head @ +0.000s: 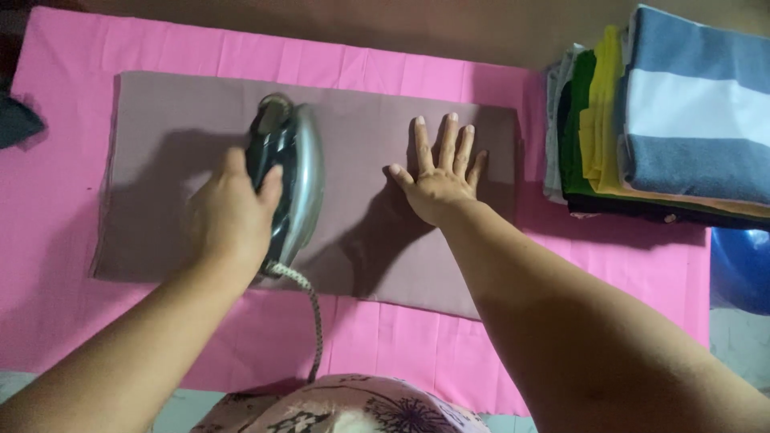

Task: Ironing and folding a brown cloth and a striped green shirt on a table.

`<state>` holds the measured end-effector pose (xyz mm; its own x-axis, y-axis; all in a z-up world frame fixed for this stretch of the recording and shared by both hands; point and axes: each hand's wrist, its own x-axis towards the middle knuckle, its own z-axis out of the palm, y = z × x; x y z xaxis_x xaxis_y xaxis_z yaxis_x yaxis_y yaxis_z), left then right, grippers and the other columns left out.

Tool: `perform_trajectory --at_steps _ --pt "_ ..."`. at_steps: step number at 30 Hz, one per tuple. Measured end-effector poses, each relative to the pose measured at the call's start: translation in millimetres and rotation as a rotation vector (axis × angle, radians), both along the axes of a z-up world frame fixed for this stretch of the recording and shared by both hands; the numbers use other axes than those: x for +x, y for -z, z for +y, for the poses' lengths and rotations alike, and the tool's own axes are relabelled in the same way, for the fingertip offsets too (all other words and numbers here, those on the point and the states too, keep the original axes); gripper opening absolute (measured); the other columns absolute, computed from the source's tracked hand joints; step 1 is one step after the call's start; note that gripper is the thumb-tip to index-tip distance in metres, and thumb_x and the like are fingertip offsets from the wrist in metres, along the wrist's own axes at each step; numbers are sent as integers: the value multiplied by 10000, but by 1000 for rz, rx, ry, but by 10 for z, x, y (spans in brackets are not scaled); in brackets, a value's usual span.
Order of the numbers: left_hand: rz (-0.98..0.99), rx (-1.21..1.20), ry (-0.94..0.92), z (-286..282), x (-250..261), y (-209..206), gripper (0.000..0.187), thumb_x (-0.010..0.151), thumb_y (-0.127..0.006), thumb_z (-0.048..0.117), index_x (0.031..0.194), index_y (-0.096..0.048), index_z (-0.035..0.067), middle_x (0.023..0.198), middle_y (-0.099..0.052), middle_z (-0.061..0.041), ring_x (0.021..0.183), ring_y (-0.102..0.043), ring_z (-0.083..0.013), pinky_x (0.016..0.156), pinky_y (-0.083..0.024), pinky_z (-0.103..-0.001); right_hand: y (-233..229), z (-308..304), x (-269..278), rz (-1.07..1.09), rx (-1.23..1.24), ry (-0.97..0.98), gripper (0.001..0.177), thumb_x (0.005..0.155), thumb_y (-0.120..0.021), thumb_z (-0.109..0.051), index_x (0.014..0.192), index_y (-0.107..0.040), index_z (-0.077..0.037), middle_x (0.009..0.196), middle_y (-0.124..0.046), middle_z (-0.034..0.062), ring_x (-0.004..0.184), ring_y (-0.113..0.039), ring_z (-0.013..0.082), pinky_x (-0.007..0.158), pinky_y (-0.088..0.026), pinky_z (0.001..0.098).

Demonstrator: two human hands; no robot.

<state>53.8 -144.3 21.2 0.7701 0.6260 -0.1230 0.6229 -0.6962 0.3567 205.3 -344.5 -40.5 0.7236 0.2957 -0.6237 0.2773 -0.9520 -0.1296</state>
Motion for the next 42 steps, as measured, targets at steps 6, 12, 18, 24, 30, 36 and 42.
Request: perform_trajectory --at_steps 6,12,18,24,30,36,42 --pt "-66 76 -32 494 112 88 405 1024 -681 378 1137 -615 -5 945 -701 -278 889 -676 -488 754 -521 -574 72 22 31 8 -45 -13 867 962 -303 -738 1603 186 -419 1658 357 85 1527 306 334 1230 132 619" --pt "-124 133 6 778 92 174 386 1050 -685 355 1107 -626 -22 976 -709 -266 932 -680 -481 816 -513 -568 41 35 17 6 -37 3 885 963 -322 -734 1602 197 -410 1655 363 81 1531 307 331 1233 123 615" --pt "66 146 -44 807 -494 -11 400 1070 -676 359 1172 -623 -24 972 -701 -280 916 -690 -470 798 -530 -557 -1 34 6 14 -45 -10 883 965 -333 -739 1602 186 -413 1657 363 82 1533 311 330 1233 118 630" --pt "-119 387 -22 1701 -594 348 369 1096 -762 289 1066 -649 -61 917 -710 -251 808 -702 -412 702 -551 -510 -64 79 -27 -7 -31 26 886 961 -378 -701 1599 168 -416 1670 340 67 1538 299 326 1208 111 680" --pt "-221 -92 -127 1726 -381 86 302 1118 -700 258 1057 -606 -23 755 -651 -90 540 -623 -171 458 -509 -334 -299 458 -562 -245 191 -246 996 940 -578 -604 1647 54 -300 1699 196 144 1550 192 415 1173 108 732" --pt "-75 -129 -109 1253 -503 -69 317 1084 -681 292 1078 -617 -18 778 -679 -165 602 -678 -288 540 -540 -442 -96 545 -1195 -53 200 -377 921 940 -505 -676 1634 17 -366 1718 141 99 1556 162 401 1173 79 742" --pt "-168 113 11 1686 -158 224 382 1090 -697 307 1154 -622 -62 1000 -693 -269 928 -694 -426 828 -535 -518 -110 446 -1110 -87 180 -424 887 928 -463 -730 1613 6 -416 1713 115 63 1558 139 374 1188 76 700"
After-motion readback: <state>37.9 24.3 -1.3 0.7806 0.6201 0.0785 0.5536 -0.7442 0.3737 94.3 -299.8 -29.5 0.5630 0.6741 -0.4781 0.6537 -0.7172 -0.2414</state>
